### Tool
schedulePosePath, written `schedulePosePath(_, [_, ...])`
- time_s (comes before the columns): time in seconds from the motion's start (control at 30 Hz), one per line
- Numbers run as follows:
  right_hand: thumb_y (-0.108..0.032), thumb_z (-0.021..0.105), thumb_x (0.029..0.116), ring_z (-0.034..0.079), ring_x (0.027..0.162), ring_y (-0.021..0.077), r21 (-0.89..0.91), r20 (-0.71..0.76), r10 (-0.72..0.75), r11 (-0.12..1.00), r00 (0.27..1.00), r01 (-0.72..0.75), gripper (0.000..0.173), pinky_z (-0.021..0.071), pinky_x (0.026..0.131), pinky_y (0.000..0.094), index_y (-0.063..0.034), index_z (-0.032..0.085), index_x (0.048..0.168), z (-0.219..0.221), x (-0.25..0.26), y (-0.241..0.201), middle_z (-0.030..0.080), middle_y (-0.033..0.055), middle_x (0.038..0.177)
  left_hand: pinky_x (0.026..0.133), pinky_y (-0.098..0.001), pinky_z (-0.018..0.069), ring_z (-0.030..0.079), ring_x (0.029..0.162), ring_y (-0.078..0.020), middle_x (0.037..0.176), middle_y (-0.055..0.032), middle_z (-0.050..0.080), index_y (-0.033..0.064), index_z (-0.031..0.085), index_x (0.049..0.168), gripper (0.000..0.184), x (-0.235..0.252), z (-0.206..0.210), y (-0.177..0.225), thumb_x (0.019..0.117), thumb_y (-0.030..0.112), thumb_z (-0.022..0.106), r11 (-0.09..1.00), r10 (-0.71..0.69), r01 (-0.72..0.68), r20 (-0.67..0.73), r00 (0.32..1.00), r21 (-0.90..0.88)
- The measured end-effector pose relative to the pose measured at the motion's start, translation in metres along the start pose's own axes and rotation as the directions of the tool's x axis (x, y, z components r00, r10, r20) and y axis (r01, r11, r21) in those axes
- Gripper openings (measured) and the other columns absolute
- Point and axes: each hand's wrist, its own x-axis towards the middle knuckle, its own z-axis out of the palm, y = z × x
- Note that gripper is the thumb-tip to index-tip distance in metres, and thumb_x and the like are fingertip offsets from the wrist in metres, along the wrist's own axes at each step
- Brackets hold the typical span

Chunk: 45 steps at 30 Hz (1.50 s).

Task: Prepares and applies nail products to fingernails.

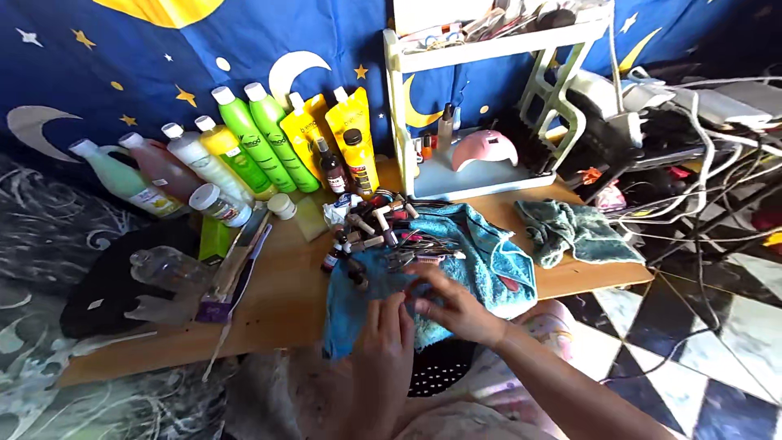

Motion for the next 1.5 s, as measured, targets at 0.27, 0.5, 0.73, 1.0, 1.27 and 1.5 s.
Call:
schedulePosePath(0.27, [-0.04,0.031,0.1129,0.052,0.056,0.0034,0.412,0.095,0.094,0.903,0.991,-0.125,0.048,0.0472,0.052,0.0222,-0.0047,0.062,0.103,0.054,-0.004,-0.038,0.056,-0.0026,0.069,0.075,-0.0188,0.0538,0.062,0.084,-0.002,0.099,-0.0001,0.067,0.0042,0.068,0.111,0.029,0.017,-0.019,-0.03,0.1083,0.022,0.046,0.785,-0.022,0.11,0.149,0.989,-0.61])
schedulePosePath(0.5, [-0.037,0.021,0.1122,0.045,0.053,-0.0003,0.789,0.229,0.449,0.435,0.864,-0.435,0.049,0.0384,0.048,0.017,-0.0099,0.061,0.119,0.043,0.002,-0.054,0.067,-0.0006,0.086,0.058,-0.0247,0.0549,0.063,0.071,-0.0101,0.093,-0.0042,0.068,0.0046,0.067,0.118,0.029,0.02,0.0,-0.04,0.1086,0.024,0.047,0.362,-0.271,0.457,0.378,0.885,-0.812])
schedulePosePath(0.73, [-0.016,0.058,0.1018,0.065,0.08,0.0099,0.863,0.009,0.428,0.453,0.904,-0.222,0.028,0.0561,0.075,0.0249,-0.0039,0.062,0.127,0.02,-0.002,-0.043,0.07,0.0109,0.11,0.087,-0.0401,0.0618,0.072,0.091,-0.0226,0.105,-0.0128,0.073,-0.001,0.067,0.117,0.021,0.014,-0.001,-0.05,0.0991,0.011,0.065,0.269,-0.255,0.38,0.315,0.914,-0.885])
schedulePosePath(1.0, [-0.018,0.053,0.1065,0.068,0.097,0.0124,0.63,-0.137,0.42,0.736,0.897,-0.248,0.029,0.0571,0.092,0.0301,0.0004,0.063,0.127,0.031,-0.006,-0.043,0.07,0.0072,0.111,0.082,-0.0297,0.0625,0.071,0.093,-0.0142,0.104,-0.0099,0.07,-0.002,0.067,0.103,0.021,-0.012,0.026,-0.024,0.0849,0.001,0.077,0.531,-0.174,0.195,0.12,0.978,-0.825])
schedulePosePath(1.27, [-0.037,0.042,0.1109,0.066,0.082,0.0072,0.183,-0.454,-0.235,0.919,0.86,0.348,0.026,0.0566,0.068,0.0212,-0.0257,0.055,0.13,0.0,-0.015,-0.098,0.068,-0.0048,0.103,0.09,-0.036,0.0549,0.066,0.104,-0.013,0.113,0.0055,0.07,0.0232,0.063,0.127,0.056,0.004,0.02,-0.044,0.1039,0.063,0.03,-0.027,-0.405,0.349,0.33,0.853,-0.937])
schedulePosePath(1.5, [-0.033,0.043,0.111,0.063,0.071,0.0109,-0.261,-0.016,-0.142,0.956,0.99,0.133,0.035,0.0565,0.065,0.0272,-0.0027,0.06,0.111,0.032,-0.031,-0.072,0.062,0.0069,0.081,0.116,-0.0469,0.0375,0.051,0.136,-0.0192,0.145,0.0057,0.056,0.0337,0.039,0.154,0.068,0.031,0.005,-0.03,0.0981,0.071,0.036,-0.177,-0.321,0.184,0.234,0.918,-0.967])
